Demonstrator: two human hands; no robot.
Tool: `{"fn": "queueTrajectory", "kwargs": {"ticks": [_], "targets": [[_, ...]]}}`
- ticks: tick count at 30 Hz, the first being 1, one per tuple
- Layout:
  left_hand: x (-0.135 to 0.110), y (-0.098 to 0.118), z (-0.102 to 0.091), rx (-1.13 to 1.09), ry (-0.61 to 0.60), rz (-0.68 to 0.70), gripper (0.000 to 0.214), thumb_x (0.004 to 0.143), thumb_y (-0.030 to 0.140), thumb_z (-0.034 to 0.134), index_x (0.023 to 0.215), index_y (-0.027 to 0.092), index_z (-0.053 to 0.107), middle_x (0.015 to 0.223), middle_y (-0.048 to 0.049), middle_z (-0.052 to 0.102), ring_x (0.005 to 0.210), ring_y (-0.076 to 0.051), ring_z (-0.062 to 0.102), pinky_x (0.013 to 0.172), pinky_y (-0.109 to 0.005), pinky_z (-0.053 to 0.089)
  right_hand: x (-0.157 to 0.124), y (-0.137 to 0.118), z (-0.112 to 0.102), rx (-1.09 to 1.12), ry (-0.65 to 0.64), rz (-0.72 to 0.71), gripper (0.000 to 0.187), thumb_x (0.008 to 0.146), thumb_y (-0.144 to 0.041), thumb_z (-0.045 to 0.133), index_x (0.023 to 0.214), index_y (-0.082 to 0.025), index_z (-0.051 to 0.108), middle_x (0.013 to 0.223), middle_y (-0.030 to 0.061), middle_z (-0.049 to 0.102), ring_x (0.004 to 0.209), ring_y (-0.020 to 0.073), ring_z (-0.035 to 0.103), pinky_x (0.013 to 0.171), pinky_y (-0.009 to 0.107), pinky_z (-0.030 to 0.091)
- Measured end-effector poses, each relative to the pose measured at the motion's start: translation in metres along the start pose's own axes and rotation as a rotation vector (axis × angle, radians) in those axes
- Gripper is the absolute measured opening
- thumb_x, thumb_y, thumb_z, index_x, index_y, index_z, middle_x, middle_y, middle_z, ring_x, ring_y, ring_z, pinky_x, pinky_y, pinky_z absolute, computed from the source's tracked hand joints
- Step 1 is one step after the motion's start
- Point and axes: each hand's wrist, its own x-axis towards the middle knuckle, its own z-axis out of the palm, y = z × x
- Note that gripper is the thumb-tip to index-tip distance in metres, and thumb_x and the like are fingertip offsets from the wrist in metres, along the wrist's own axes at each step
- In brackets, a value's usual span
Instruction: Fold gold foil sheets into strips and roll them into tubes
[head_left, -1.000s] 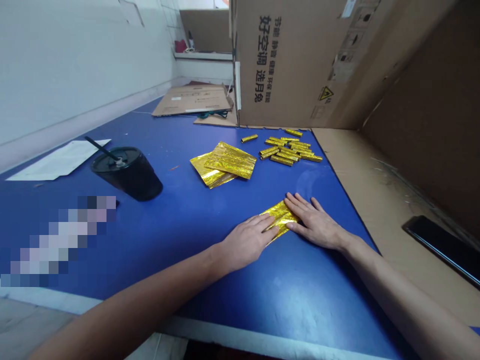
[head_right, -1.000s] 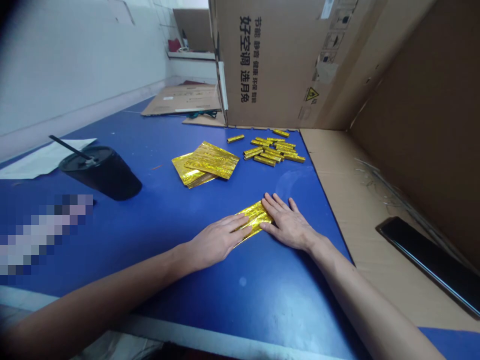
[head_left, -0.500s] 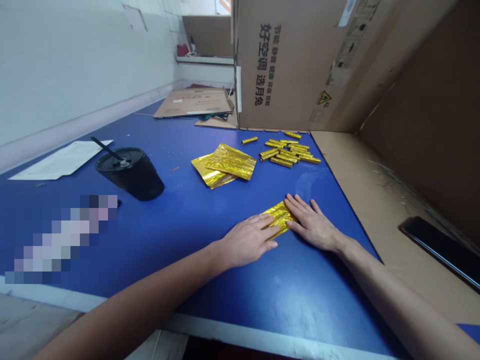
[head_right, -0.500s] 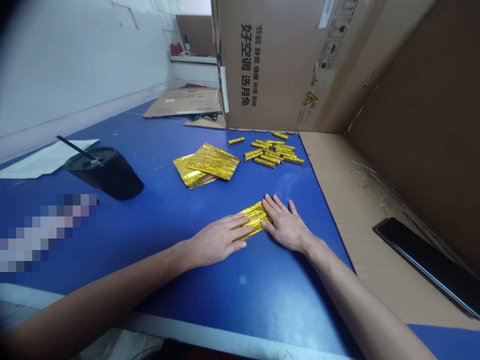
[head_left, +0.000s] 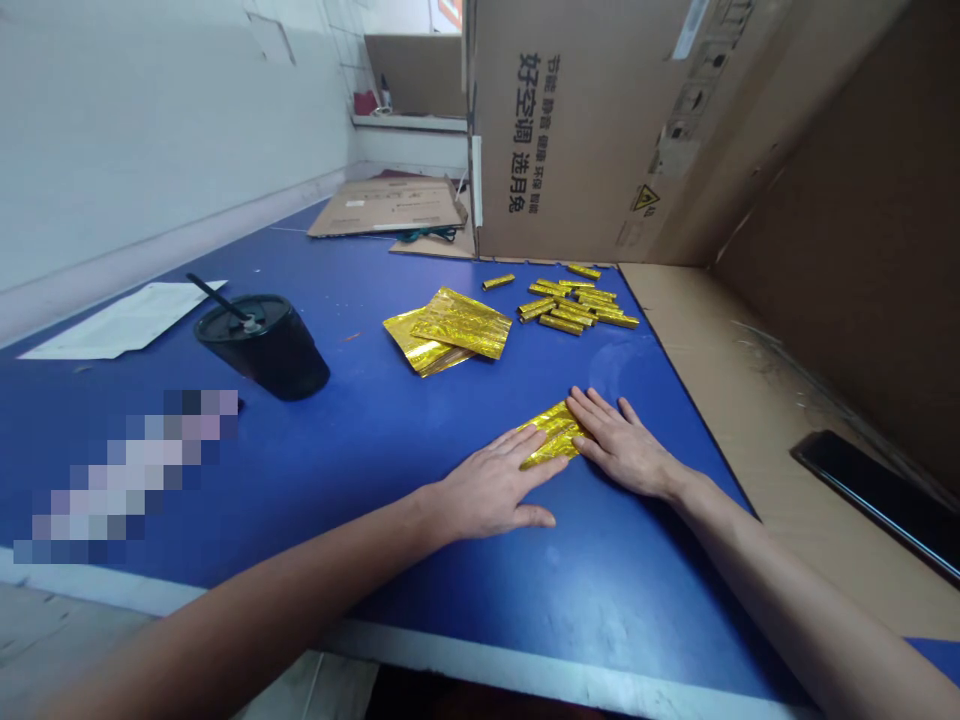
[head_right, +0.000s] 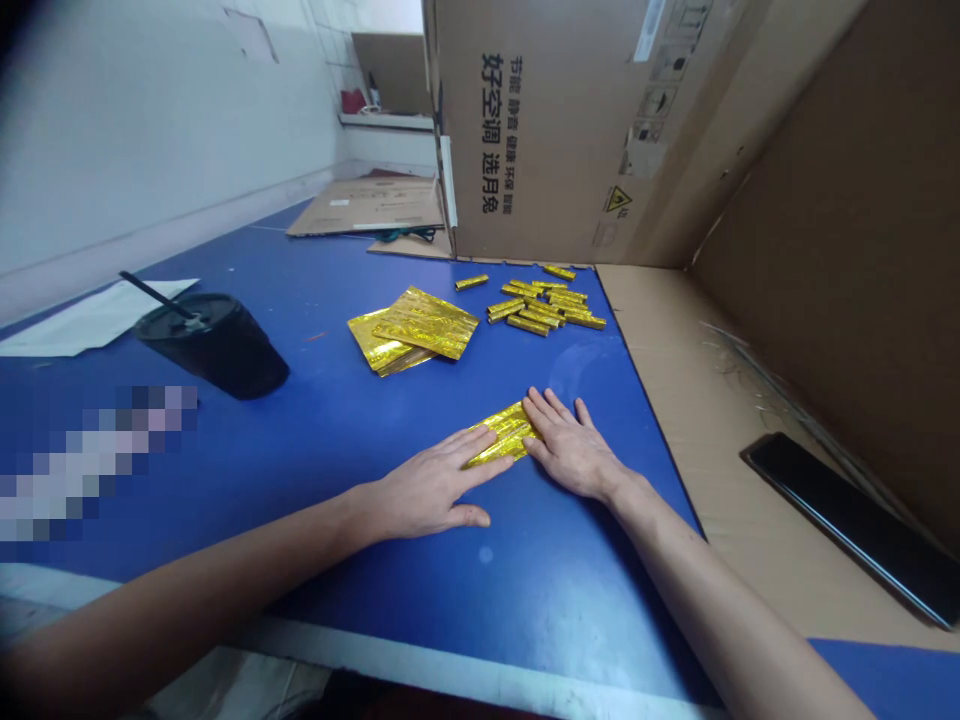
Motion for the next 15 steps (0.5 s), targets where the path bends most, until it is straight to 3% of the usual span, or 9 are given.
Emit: {"fn": "queueTrajectory", "kwargs": {"ticks": [9, 15], "targets": [[-0.005, 0.001, -0.003, -0.039, -0.061, -0.018, 0.072, 0.076, 0.065, 0.038, 0.133, 0.020, 0.033, 0.143, -0.0136, 0.020, 0.132, -0.027, 0.014, 0.106, -0.041, 0.014, -0.001, -0.004, -0.004, 0.035, -0.034, 0.004, 0.054, 0.089, -0.040, 0.020, 0.139, -0.018, 0.019, 0.145, 0.0046, 0.014, 0.133, 0.0215, 0.008, 0.104, 0.054, 0.007], [-0.008, 0.002, -0.003, -0.041, -0.100, -0.037, 0.074, 0.076, 0.067, 0.036, 0.134, 0.020, 0.029, 0.143, -0.0151, 0.016, 0.132, -0.028, 0.011, 0.105, -0.042, 0.013, -0.003, 0.022, 0.001, 0.053, 0.028, 0.032, 0.052, 0.089, -0.039, 0.019, 0.138, -0.022, 0.021, 0.145, 0.0044, 0.017, 0.132, 0.0212, 0.010, 0.103, 0.055, 0.009]]}}
